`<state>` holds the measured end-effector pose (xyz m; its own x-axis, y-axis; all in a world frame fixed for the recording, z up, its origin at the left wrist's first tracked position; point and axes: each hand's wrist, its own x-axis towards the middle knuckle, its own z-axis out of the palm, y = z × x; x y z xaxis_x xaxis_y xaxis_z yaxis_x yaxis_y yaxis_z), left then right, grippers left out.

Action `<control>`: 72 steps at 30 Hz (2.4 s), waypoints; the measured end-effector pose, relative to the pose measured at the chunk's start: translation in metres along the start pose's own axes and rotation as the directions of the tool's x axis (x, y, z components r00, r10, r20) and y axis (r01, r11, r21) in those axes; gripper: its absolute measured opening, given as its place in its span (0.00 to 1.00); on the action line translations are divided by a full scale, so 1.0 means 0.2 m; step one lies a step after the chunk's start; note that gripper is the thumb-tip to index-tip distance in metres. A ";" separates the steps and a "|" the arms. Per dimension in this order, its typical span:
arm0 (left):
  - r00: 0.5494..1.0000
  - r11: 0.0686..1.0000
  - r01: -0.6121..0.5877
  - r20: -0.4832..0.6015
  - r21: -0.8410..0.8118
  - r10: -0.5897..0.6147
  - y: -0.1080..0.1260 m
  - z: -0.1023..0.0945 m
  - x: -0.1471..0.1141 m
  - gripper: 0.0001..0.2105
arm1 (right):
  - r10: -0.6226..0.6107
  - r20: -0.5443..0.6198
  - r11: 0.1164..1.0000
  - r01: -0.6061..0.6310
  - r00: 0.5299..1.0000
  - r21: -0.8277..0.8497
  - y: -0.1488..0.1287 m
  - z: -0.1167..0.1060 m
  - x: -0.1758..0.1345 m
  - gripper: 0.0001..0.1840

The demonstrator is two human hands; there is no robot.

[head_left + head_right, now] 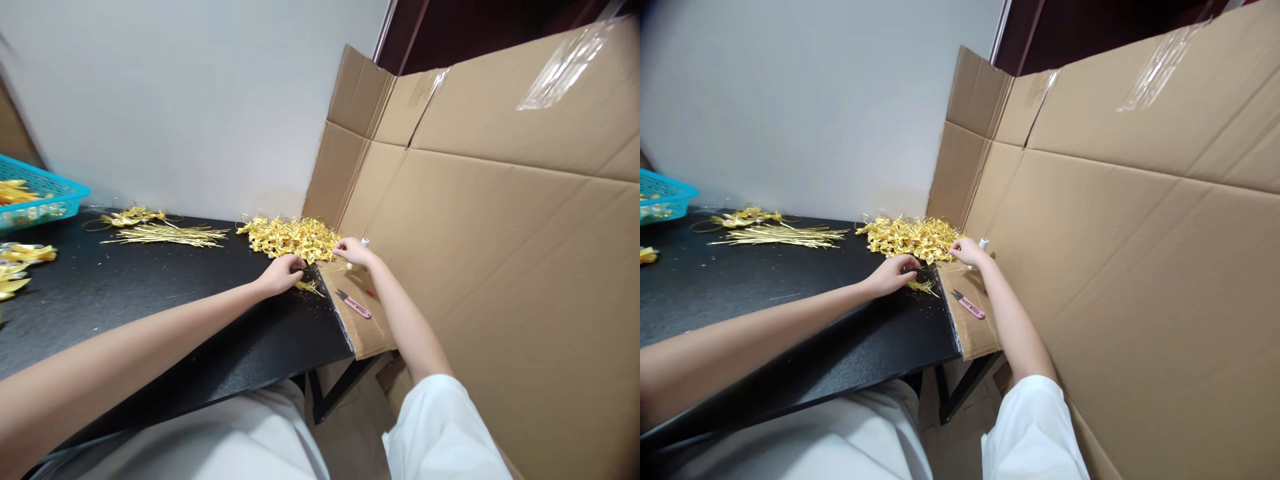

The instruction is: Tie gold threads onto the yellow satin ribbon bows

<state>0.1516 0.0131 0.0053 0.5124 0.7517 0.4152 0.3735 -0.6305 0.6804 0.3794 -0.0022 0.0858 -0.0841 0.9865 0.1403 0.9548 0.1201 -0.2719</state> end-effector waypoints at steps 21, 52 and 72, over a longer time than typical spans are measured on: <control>0.990 0.978 -0.130 0.068 0.164 0.121 -0.10 0.01 -0.06 0.20 | -0.061 0.045 0.956 0.071 0.997 -0.285 0.00 0.02 0.01 0.09; 0.627 0.615 -0.726 0.662 0.307 0.411 -0.01 0.06 0.27 0.19 | 0.003 -0.142 0.981 -0.031 0.990 -0.193 0.18 -0.15 -0.04 0.06; 0.878 0.719 -0.479 0.269 0.504 0.396 0.10 -0.07 0.24 0.16 | 0.195 -0.186 0.953 -0.231 0.963 -0.195 0.25 -0.16 0.03 0.21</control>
<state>0.1731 0.0401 0.0466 0.8056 0.3581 0.4719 0.4131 -0.9106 -0.0144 0.4353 0.0069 0.1042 0.1582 0.9529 0.2589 0.9852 -0.1348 -0.1057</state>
